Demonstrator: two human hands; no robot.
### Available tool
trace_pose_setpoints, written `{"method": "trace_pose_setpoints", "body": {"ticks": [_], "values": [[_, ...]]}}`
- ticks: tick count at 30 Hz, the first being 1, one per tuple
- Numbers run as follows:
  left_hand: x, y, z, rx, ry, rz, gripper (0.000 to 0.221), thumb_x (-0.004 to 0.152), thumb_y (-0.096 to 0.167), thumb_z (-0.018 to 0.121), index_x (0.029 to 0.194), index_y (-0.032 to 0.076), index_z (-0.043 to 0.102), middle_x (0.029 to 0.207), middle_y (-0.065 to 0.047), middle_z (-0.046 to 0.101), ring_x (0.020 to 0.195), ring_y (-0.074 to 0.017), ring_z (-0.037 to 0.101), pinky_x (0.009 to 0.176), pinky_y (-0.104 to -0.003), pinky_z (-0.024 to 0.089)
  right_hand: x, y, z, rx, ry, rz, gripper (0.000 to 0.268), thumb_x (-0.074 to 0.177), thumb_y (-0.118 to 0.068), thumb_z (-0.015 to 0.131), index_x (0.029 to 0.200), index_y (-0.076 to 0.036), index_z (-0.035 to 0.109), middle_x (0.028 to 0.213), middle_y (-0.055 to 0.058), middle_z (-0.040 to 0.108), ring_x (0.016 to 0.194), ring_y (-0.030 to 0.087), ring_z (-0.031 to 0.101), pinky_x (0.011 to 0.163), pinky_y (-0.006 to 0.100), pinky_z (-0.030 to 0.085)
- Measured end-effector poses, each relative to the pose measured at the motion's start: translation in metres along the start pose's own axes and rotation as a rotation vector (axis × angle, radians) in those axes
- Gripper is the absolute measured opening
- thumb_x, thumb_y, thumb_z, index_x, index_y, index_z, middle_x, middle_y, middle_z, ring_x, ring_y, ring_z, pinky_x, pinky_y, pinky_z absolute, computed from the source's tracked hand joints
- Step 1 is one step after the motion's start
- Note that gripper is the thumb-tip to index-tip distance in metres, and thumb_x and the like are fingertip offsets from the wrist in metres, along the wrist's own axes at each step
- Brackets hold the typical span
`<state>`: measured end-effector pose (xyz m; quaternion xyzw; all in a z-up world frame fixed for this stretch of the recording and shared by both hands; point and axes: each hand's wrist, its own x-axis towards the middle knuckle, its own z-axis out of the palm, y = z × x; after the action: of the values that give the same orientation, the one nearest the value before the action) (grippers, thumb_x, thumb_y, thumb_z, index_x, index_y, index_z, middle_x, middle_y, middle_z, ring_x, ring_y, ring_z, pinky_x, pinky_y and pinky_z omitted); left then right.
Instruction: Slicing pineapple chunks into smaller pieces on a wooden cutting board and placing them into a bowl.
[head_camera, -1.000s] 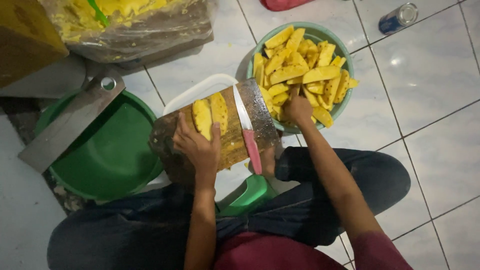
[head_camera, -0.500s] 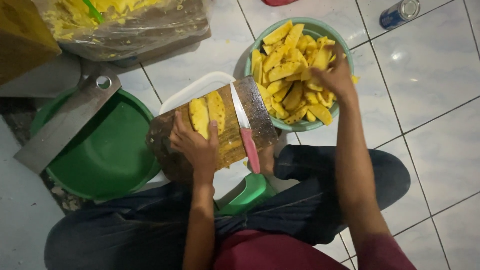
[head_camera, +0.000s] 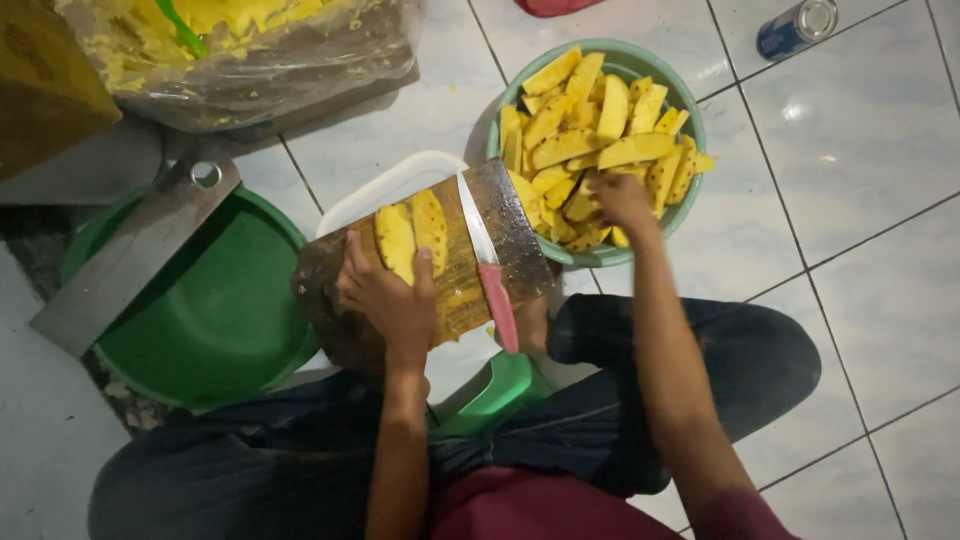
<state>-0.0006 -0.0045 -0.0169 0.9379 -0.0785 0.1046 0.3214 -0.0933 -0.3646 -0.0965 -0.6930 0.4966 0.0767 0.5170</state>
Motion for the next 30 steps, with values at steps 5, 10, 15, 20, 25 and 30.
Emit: {"method": "trace_pose_setpoints", "body": {"ticks": [5,10,15,20,25,30], "values": [[0.002,0.003,-0.005,-0.001,-0.01,-0.02,0.094,0.089,0.064,0.068,0.157,0.013,0.028,0.136,-0.017,0.044,0.117,-0.0381,0.041,0.097,-0.051,0.024,0.035,0.018,0.036,-0.581,0.062,-0.303,0.042,0.088,-0.033,0.063,0.115,-0.001,0.073,0.09,0.027,0.072,0.086,0.049,0.071,0.074,0.06,0.058],[0.004,0.005,-0.006,0.09,-0.032,-0.005,0.095,0.09,0.069,0.06,0.156,0.008,0.03,0.137,-0.019,0.046,0.115,-0.0374,0.045,0.094,-0.051,0.028,0.038,0.02,0.048,-1.001,0.101,-0.364,0.038,0.081,-0.031,0.058,0.104,-0.01,0.08,0.092,0.017,0.077,0.092,0.038,0.075,0.078,0.05,0.06],[0.005,0.007,-0.006,0.113,-0.022,0.009,0.097,0.088,0.071,0.06,0.155,0.006,0.034,0.132,-0.021,0.05,0.116,-0.0412,0.048,0.093,-0.053,0.032,0.022,0.007,0.044,-1.312,0.235,-0.62,0.046,0.088,-0.05,0.058,0.12,-0.022,0.077,0.099,0.014,0.074,0.102,0.037,0.068,0.08,0.047,0.055],[0.006,0.013,-0.009,0.125,-0.019,0.017,0.095,0.091,0.074,0.053,0.155,0.007,0.033,0.132,-0.019,0.05,0.115,-0.0395,0.048,0.093,-0.051,0.033,0.04,0.005,0.046,-1.206,-0.03,-0.282,0.045,0.088,-0.038,0.05,0.12,-0.015,0.073,0.107,0.015,0.077,0.107,0.036,0.072,0.092,0.053,0.05],[0.004,0.006,-0.003,0.147,-0.018,0.024,0.095,0.092,0.074,0.051,0.155,0.006,0.033,0.133,-0.019,0.05,0.115,-0.0388,0.048,0.091,-0.05,0.033,0.044,0.008,0.065,-0.732,-0.02,-0.217,0.036,0.089,-0.01,0.055,0.114,0.015,0.062,0.105,0.037,0.068,0.106,0.053,0.067,0.09,0.061,0.053],[0.0,-0.005,0.002,0.108,0.01,0.055,0.094,0.092,0.073,0.053,0.155,0.008,0.031,0.135,-0.02,0.049,0.115,-0.04,0.048,0.092,-0.051,0.031,0.091,0.073,0.068,-0.364,0.137,-0.192,0.025,0.099,-0.02,0.057,0.113,0.0,0.062,0.074,0.006,0.072,0.07,0.026,0.075,0.078,0.057,0.054]]}}
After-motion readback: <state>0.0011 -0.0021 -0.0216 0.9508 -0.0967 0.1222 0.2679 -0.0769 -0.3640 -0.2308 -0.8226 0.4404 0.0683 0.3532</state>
